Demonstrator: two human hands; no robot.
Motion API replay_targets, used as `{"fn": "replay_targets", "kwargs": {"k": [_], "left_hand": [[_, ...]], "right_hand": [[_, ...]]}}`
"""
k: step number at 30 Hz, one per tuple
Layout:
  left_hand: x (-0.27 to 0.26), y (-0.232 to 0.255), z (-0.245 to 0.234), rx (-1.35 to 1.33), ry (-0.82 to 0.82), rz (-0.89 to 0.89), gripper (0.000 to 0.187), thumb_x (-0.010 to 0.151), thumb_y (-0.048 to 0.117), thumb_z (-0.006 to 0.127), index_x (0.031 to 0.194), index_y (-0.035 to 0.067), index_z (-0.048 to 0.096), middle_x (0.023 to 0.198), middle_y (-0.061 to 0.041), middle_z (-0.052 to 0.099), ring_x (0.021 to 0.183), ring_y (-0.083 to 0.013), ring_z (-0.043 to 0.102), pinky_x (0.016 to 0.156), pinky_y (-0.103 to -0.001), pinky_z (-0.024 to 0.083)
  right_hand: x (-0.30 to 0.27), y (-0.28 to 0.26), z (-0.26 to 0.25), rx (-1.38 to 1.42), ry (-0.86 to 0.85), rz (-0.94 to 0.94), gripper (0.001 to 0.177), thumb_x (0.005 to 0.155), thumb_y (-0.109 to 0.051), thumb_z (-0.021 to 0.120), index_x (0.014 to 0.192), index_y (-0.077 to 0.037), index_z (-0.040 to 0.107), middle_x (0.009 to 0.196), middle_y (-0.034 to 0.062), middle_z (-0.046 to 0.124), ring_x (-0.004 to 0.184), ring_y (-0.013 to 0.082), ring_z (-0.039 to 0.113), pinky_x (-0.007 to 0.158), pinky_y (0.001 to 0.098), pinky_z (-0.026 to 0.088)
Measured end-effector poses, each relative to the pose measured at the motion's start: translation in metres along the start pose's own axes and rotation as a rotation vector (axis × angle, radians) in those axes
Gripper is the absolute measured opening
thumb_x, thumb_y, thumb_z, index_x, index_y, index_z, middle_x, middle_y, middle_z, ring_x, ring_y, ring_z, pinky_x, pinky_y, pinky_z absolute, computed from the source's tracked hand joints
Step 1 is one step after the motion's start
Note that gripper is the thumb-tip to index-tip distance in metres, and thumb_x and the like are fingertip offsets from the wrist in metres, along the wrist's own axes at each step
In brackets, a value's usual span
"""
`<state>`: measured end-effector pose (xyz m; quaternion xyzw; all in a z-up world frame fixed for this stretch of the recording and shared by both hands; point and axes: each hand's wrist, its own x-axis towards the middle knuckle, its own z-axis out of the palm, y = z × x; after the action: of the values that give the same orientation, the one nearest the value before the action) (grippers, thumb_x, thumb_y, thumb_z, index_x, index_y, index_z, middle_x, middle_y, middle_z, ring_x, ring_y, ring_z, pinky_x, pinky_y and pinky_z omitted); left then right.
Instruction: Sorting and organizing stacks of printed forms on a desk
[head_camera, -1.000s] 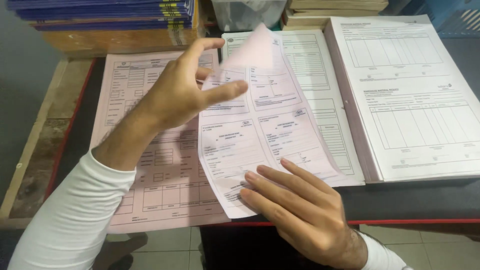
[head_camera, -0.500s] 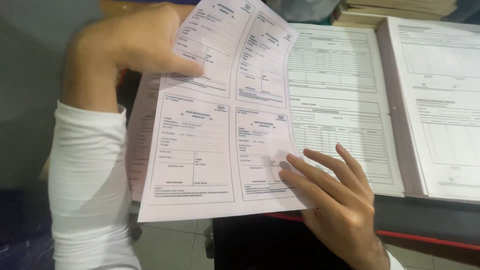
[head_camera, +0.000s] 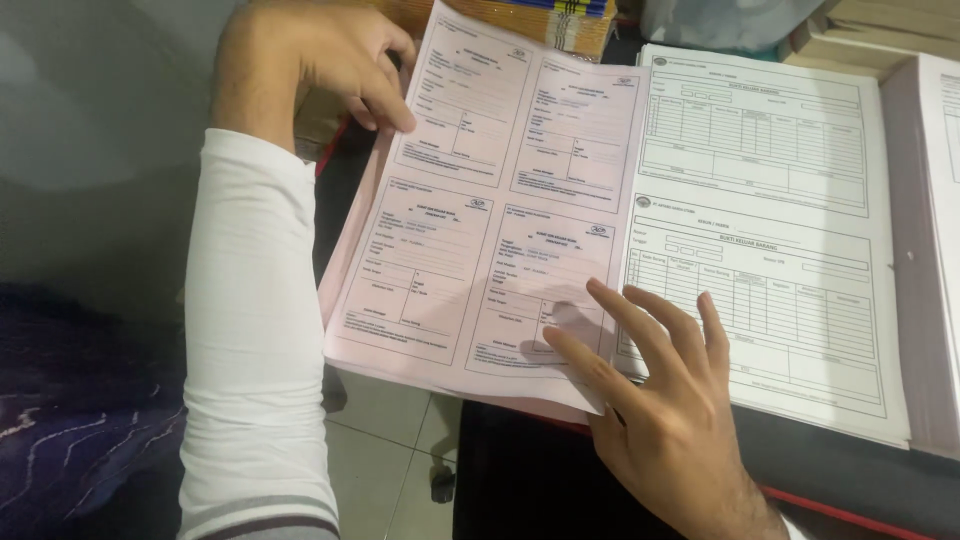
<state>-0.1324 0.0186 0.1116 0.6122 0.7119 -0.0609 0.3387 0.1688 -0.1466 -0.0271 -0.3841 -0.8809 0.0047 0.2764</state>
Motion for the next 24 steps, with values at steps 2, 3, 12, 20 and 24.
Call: {"fn": "replay_targets", "kwargs": {"k": [2,3,12,20,24], "left_hand": [[0.013,-0.01,0.001,-0.019,0.02,0.01,0.046,0.091,0.009,0.073,0.135,0.009,0.061,0.111,-0.01,0.075,0.096,-0.0197,0.071,0.087,-0.031,0.056],[0.019,-0.015,0.002,-0.038,0.039,0.021,0.046,0.092,0.007,0.073,0.136,0.008,0.059,0.105,-0.012,0.075,0.092,-0.0191,0.07,0.083,-0.03,0.057],[0.032,-0.044,-0.001,-0.298,0.023,-0.027,0.044,0.098,0.031,0.064,0.135,0.008,0.061,0.127,-0.007,0.071,0.107,-0.0181,0.068,0.098,-0.029,0.056],[0.055,-0.052,0.009,-0.205,0.109,-0.03,0.052,0.096,0.053,0.066,0.12,0.007,0.068,0.111,-0.008,0.071,0.092,-0.0169,0.066,0.087,-0.028,0.056],[0.056,-0.06,0.021,-0.223,0.292,0.004,0.047,0.094,0.061,0.075,0.087,0.015,0.067,0.083,-0.001,0.071,0.074,-0.0115,0.064,0.075,-0.027,0.05]], "right_hand": [[0.003,-0.002,-0.002,0.007,0.009,-0.006,0.067,0.075,0.0,0.059,0.135,-0.03,0.063,0.149,0.0122,0.057,0.132,0.0368,0.057,0.116,0.0759,0.031],[0.004,-0.002,-0.003,0.013,0.018,-0.012,0.065,0.076,0.001,0.058,0.134,-0.028,0.064,0.145,0.0115,0.059,0.129,0.0344,0.06,0.116,0.0774,0.029],[0.003,-0.002,-0.003,0.043,-0.029,-0.075,0.065,0.078,-0.005,0.058,0.139,-0.028,0.061,0.149,0.0115,0.057,0.137,0.0379,0.057,0.113,0.0801,0.03],[0.002,-0.004,-0.004,0.032,-0.023,-0.055,0.062,0.082,-0.006,0.056,0.139,-0.03,0.06,0.148,0.011,0.058,0.137,0.0364,0.057,0.107,0.0871,0.026],[0.005,-0.007,-0.006,0.094,-0.013,-0.095,0.053,0.09,-0.003,0.05,0.136,-0.028,0.063,0.146,0.0154,0.059,0.137,0.0386,0.058,0.115,0.084,0.016]]}}
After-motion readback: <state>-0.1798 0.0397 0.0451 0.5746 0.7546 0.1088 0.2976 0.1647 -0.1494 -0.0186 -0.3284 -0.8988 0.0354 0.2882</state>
